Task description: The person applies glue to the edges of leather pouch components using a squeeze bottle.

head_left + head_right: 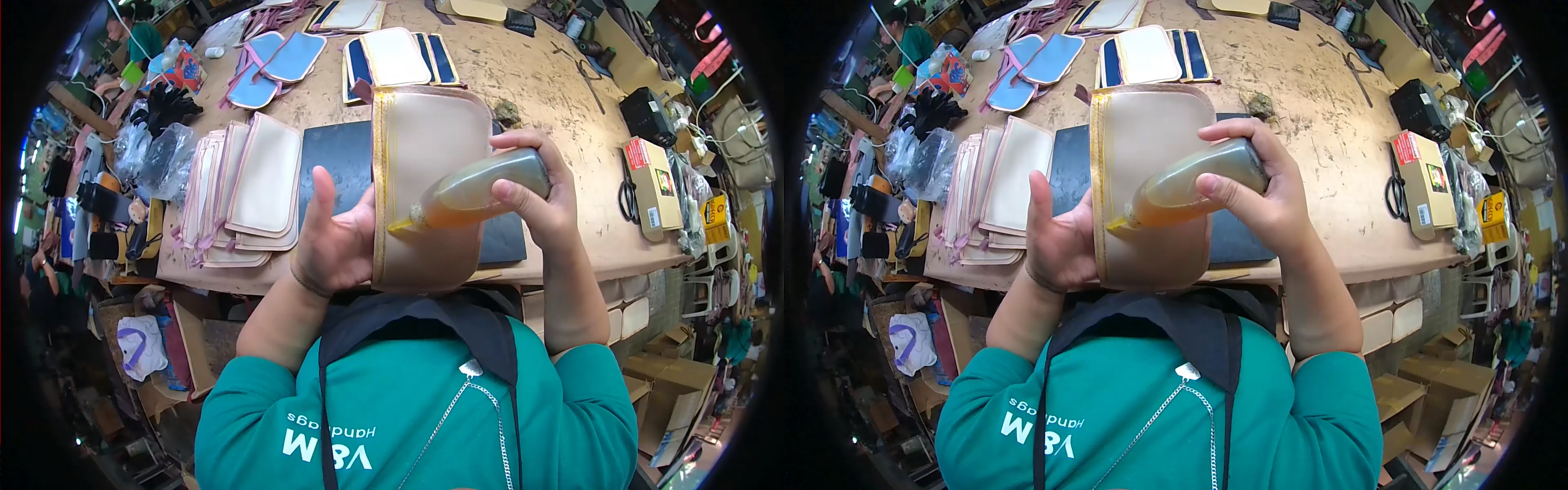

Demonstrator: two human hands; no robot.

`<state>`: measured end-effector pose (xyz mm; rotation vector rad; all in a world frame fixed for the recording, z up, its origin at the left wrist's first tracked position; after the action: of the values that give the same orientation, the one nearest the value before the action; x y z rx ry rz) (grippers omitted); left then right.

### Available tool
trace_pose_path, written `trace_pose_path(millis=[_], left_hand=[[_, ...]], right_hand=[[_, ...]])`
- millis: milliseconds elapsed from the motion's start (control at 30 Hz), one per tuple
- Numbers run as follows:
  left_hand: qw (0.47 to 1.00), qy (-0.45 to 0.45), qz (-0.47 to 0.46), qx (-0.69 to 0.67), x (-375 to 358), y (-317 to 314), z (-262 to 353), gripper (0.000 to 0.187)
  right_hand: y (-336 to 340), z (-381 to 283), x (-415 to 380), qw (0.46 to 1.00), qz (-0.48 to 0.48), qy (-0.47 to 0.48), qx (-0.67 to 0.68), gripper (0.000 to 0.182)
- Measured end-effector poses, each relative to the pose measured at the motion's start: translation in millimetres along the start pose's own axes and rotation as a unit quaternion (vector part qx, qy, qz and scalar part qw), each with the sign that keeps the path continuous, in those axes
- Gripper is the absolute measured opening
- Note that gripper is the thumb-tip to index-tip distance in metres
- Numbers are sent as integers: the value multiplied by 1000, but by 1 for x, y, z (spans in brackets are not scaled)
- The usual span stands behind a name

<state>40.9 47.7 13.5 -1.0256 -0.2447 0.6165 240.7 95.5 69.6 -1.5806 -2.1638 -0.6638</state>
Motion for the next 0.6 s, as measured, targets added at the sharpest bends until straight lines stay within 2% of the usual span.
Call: trace_pose_path(millis=[367,600], left_hand=[[993,-95,14,-69,3,5,22,113],[990,-117,24,-78,2,11,32,111]], right_hand=[[-19,-5,-9,997,-63,24,-32,41],[-25,-5,-13,993,-100,39,-42,41]])
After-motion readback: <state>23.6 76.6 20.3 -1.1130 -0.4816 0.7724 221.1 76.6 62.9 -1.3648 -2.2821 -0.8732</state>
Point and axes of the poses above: each hand's wrist, its own x-axis towards the middle knuckle, its own y-axis out of the back of the hand, z = x × y, the point moved 6 cm from there along x, towards the middle knuckle, and after that the axes turned 12 degrees about y, right-handed, at the moved point
